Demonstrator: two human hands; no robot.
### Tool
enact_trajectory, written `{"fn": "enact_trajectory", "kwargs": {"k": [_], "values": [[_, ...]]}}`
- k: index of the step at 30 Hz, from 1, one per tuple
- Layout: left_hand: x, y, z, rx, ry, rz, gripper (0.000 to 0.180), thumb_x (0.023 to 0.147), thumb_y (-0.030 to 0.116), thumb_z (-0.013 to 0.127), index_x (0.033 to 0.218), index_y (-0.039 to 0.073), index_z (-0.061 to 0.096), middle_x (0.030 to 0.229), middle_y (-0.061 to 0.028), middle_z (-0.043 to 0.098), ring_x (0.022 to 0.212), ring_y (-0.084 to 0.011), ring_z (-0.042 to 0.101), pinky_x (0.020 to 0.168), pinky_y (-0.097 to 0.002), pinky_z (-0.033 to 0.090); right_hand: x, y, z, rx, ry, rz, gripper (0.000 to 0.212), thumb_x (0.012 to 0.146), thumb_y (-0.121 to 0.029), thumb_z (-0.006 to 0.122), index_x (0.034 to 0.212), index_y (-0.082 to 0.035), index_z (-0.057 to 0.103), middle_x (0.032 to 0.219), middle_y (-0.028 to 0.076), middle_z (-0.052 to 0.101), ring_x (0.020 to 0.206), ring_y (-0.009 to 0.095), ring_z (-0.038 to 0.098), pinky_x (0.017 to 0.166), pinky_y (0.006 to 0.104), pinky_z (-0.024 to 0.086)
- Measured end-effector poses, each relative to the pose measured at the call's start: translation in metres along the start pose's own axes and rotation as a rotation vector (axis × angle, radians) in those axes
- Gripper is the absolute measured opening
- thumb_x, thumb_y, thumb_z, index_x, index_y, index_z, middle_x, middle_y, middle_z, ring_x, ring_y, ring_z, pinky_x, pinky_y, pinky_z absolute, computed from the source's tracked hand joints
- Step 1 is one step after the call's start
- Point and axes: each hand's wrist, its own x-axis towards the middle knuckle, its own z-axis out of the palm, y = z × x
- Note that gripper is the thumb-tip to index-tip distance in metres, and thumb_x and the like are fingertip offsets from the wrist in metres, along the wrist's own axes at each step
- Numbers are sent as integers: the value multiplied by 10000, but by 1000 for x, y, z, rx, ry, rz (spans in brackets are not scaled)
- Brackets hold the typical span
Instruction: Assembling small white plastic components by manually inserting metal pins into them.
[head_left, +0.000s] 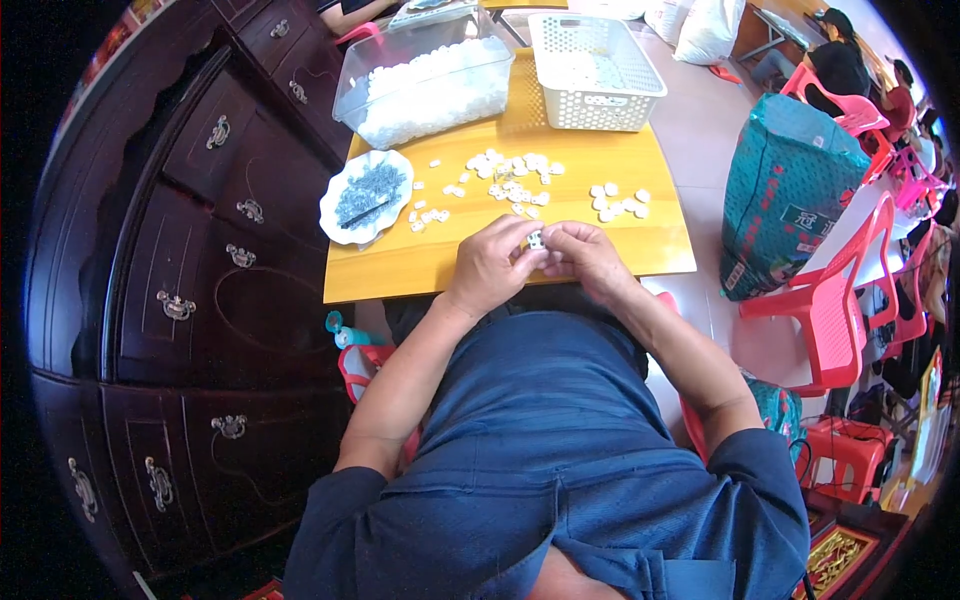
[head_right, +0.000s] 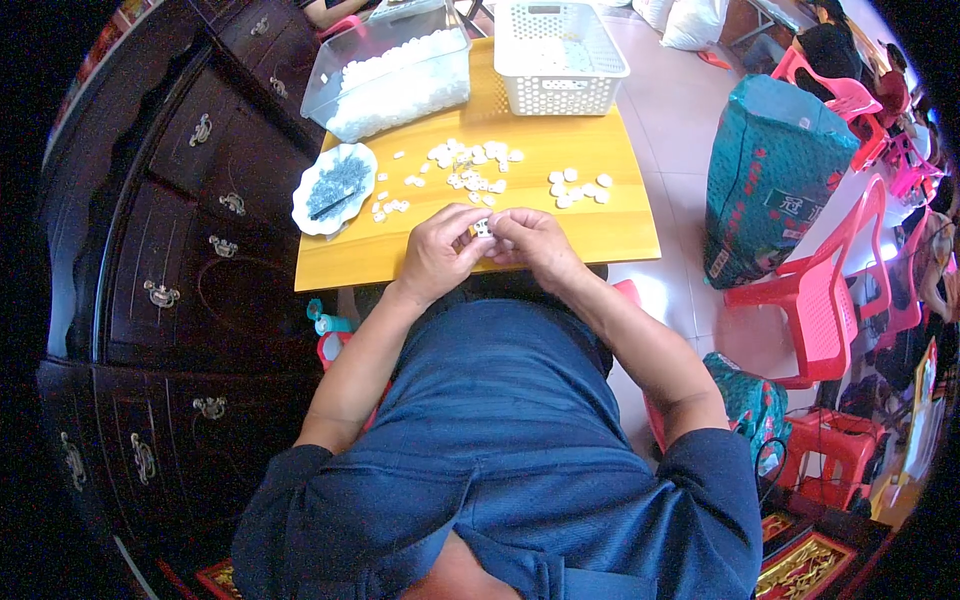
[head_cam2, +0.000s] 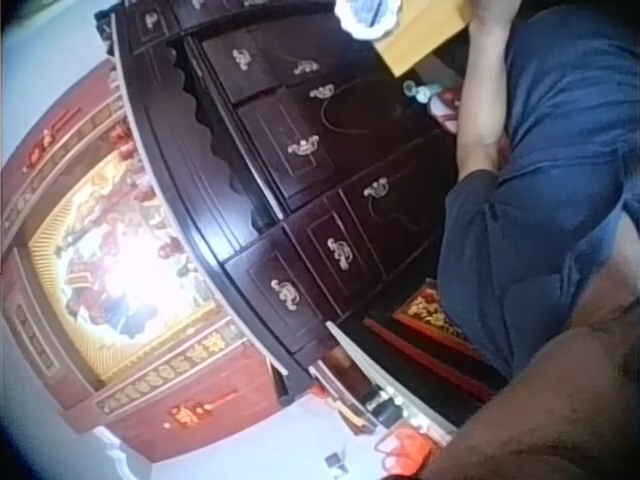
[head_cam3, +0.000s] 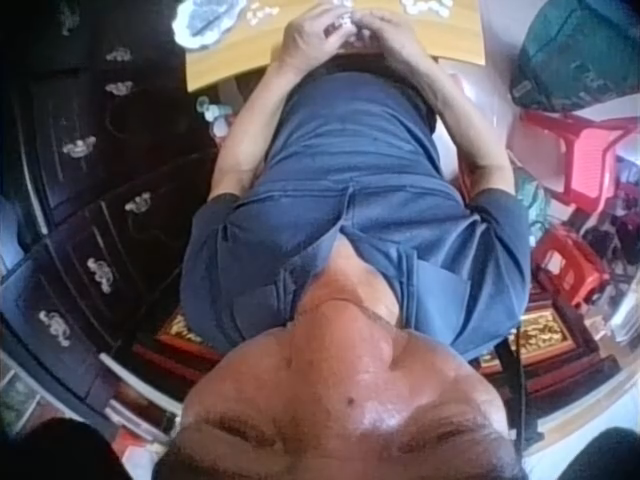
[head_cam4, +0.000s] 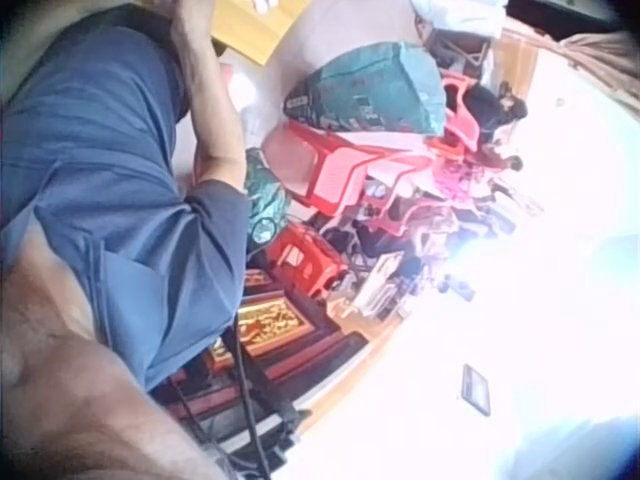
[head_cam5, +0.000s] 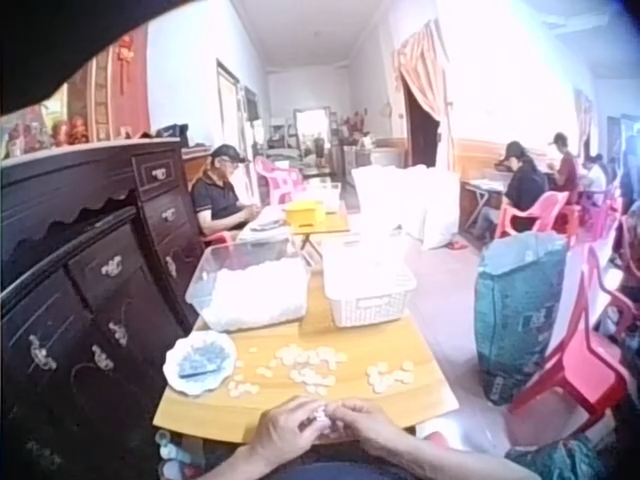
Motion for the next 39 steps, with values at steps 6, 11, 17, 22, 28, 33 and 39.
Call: {"fn": "enact_trajectory", "kwargs": {"k": [6,11,17,22,28,33,39], "values": [[0,-2,0,-6,30,12,299,796,104,772,1076,32,696,981,-113,697,717,-232,698,657,-327,561,1,3,4,-28,28,-79,203,987,-240,631,931,-57,697,798,10,673,704,80,622,671,234,529],[1,-4,0,-15,46,71,299,773,23,792,1057,1,702,954,-96,703,675,-144,657,603,-265,535,-2,3,3,-28,27,-89,210,990,-246,627,931,-59,702,799,11,681,691,74,614,660,221,519],[2,-1,0,-30,40,66,280,782,36,781,1051,8,708,976,-105,712,683,-169,675,608,-277,548,-5,-1,5,-45,33,-99,215,987,-249,634,911,-60,702,796,5,680,681,65,606,651,206,506],[2,-1,0,-40,29,38,261,792,51,771,1042,16,705,989,-113,715,702,-199,708,614,-298,569,-4,0,3,-34,-22,-126,187,987,-224,641,916,-60,697,796,-13,648,718,63,587,684,217,487],[2,-3,1,-5,65,85,253,788,52,761,1031,12,704,982,-129,714,778,-260,722,648,-327,581,-6,-1,7,-92,-14,-190,192,998,-196,628,910,-40,697,787,-11,637,715,59,564,676,214,466],[3,-3,3,85,132,179,242,768,41,752,1005,27,706,946,-136,711,839,-306,706,723,-356,569,-5,0,9,-117,9,-198,216,998,-190,629,877,-23,694,775,-1,636,707,63,555,663,220,455],[0,-2,2,112,72,164,243,781,-2,747,1021,-8,705,962,-163,715,851,-290,717,729,-347,575,-3,3,8,-176,28,-227,229,990,-204,637,873,-16,698,754,3,645,676,61,557,627,220,455]]}}
